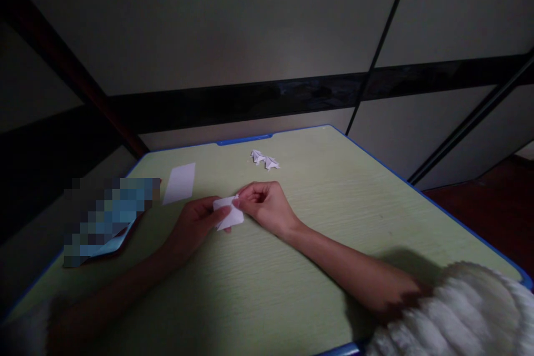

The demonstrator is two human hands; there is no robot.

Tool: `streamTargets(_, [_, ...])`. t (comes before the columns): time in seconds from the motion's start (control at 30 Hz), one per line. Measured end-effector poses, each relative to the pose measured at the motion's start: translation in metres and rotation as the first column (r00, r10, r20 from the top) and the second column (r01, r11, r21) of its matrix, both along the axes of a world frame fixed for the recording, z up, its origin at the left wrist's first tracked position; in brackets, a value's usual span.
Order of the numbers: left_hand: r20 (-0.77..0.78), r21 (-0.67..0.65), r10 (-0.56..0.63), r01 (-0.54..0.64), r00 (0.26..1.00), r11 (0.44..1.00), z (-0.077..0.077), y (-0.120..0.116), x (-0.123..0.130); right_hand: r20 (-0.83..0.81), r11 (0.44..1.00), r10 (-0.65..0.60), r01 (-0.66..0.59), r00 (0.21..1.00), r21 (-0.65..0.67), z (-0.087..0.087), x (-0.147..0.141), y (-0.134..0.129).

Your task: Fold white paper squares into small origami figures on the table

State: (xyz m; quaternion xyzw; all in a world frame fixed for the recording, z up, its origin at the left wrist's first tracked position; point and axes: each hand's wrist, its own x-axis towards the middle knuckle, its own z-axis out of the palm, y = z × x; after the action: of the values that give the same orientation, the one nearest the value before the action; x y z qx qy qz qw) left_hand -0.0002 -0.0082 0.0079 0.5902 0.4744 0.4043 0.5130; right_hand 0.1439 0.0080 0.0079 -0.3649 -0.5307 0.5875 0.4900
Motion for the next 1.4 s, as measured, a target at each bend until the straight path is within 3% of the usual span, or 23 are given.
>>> streamTargets(0.57, [0.075, -0.021, -0.014, 0.016, 0.997, 1.000, 0.0038, -0.0011, -0.0004, 0.036, 1.000, -0.008, 0.009, 0.999, -0.023, 0.0005, -0.0001, -0.0007])
streamTargets(0.8, [-0.045, 0.004, 0.045, -0.045, 0.998, 0.999, 0.0023, -0.0005, -0.0003, -0.011, 0.996, 0.001, -0.002, 1.000, -0.089, 0.0022, -0.0010, -0.0009])
streamTargets(1.4, [-0.065, 0.026, 0.075, -0.073, 0.995, 0.997, 0.0012, -0.0011, -0.0007, -0.078, 0.980, -0.021, 0.005, 0.997, -0.200, -0.0012, -0.0015, 0.0016])
